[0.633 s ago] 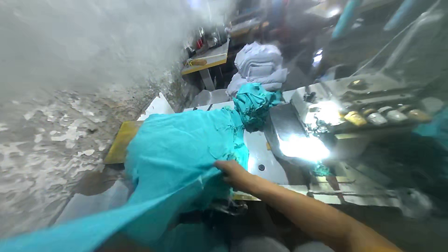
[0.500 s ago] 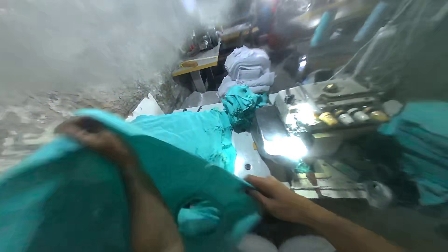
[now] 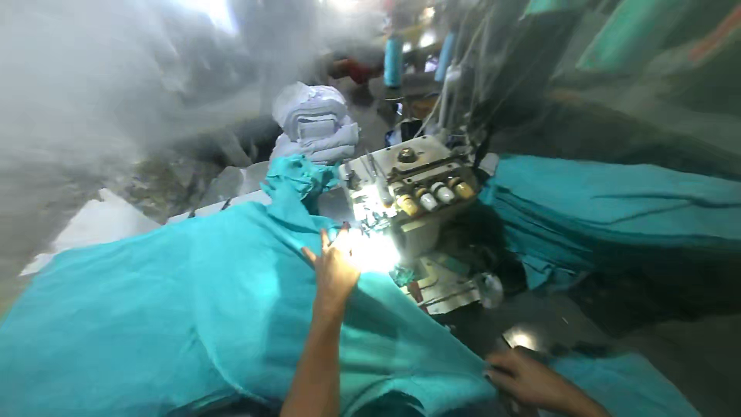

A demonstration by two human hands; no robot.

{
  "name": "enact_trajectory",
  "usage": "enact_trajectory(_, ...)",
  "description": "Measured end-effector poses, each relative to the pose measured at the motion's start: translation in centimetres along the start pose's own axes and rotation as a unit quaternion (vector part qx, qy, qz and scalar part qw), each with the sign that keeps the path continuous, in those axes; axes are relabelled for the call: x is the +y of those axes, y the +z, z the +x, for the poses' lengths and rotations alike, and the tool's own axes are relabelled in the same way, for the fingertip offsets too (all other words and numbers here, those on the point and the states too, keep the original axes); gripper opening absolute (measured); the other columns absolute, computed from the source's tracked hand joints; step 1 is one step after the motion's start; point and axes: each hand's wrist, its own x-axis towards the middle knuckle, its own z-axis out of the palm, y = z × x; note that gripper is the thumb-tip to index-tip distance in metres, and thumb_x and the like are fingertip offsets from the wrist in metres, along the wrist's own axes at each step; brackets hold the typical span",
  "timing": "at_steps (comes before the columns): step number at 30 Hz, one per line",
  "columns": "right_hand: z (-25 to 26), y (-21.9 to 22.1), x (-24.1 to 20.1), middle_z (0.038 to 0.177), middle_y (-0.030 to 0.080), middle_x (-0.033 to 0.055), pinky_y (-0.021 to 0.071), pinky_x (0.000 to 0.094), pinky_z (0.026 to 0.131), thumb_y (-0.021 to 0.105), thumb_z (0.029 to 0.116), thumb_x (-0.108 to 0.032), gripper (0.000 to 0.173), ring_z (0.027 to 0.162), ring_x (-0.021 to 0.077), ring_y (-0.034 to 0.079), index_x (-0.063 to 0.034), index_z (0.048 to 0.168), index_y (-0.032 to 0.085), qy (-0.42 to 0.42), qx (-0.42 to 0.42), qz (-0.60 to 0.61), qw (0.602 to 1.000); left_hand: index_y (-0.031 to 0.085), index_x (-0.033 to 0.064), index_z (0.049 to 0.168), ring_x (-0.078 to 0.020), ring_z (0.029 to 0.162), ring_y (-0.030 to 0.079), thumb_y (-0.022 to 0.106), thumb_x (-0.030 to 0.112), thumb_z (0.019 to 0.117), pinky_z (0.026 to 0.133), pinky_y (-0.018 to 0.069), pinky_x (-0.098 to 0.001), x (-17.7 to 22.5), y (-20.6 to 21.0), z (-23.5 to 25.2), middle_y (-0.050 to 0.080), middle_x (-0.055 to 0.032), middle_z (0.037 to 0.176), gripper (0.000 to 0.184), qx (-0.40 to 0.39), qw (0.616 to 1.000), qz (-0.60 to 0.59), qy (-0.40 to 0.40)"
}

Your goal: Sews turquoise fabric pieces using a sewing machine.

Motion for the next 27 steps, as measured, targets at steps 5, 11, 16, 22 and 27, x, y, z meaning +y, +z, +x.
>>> enact_trajectory(5, -1.1, -7.5, -5.1, 0.104, 0.070, 0.0226, 0.0579, 0.0478, 0.079, 0.051, 0.1073, -0.014, 0.028, 0.082, 0.0301, 0.069, 0.0054, 0.119, 0.068, 0.022, 0.198, 0.018, 0.980, 0.071, 0.0040, 0.125, -0.0445, 0.145, 0.040, 0.044, 0.021, 0.1079, 0.114, 0.0075, -0.0778, 1.7, 0.1, 2.9, 0.062, -0.0191, 0.140, 0.036, -0.020, 0.996, 0.091, -0.011)
enact_trajectory(11, 0.5, -18.6, -8.8, 0.108, 0.069, 0.0290, 0.0521, 0.0617, 0.090, 0.062, 0.1014, -0.012, 0.026, 0.099, 0.0442, 0.068, 0.0064, 0.118, 0.069, -0.040, 0.509, -0.100, 0.854, 0.073, -0.0064, 0.113, -0.0580, 0.134, 0.048, 0.059, 0.006, 0.0957, 0.108, 0.0186, -0.0816, -0.4, 1.3, 0.6, 0.055, -0.0367, 0.139, 0.026, 0.292, 0.945, -0.049, 0.143)
enact_trajectory(16, 7.3, -23.7, -10.7, 0.125, 0.058, 0.0369, 0.0440, 0.0682, 0.100, 0.078, 0.0884, -0.013, 0.045, 0.122, 0.0534, 0.055, 0.0114, 0.122, 0.061, 0.034, 0.392, -0.168, 0.904, 0.073, -0.0077, 0.103, -0.0569, 0.130, 0.050, 0.060, 0.005, 0.0918, 0.111, 0.0366, -0.0595, -1.3, -0.9, -2.5, 0.056, -0.0428, 0.131, 0.022, 0.350, 0.908, -0.077, 0.216)
enact_trajectory(22, 8.0, -26.4, -9.4, 0.103, 0.067, 0.0286, 0.0483, 0.0623, 0.090, 0.075, 0.0921, -0.011, 0.025, 0.098, 0.0415, 0.064, 0.0104, 0.104, 0.069, 0.017, 0.294, -0.120, 0.948, 0.072, -0.0090, 0.097, -0.0495, 0.131, 0.052, 0.061, 0.005, 0.0922, 0.111, 0.0426, -0.0423, -6.0, -3.9, -6.9, 0.055, -0.0438, 0.129, 0.019, 0.277, 0.927, -0.034, 0.250)
enact_trajectory(27, 7.3, -26.6, -10.1, 0.101, 0.066, 0.0259, 0.0485, 0.0556, 0.090, 0.077, 0.0924, -0.013, 0.027, 0.094, 0.0343, 0.062, 0.0107, 0.103, 0.068, 0.023, 0.262, -0.094, 0.960, 0.072, -0.0059, 0.096, -0.0411, 0.131, 0.055, 0.061, 0.007, 0.0926, 0.110, 0.0434, -0.0341, -5.7, -4.9, -8.7, 0.056, -0.0416, 0.129, 0.017, 0.234, 0.934, -0.029, 0.269)
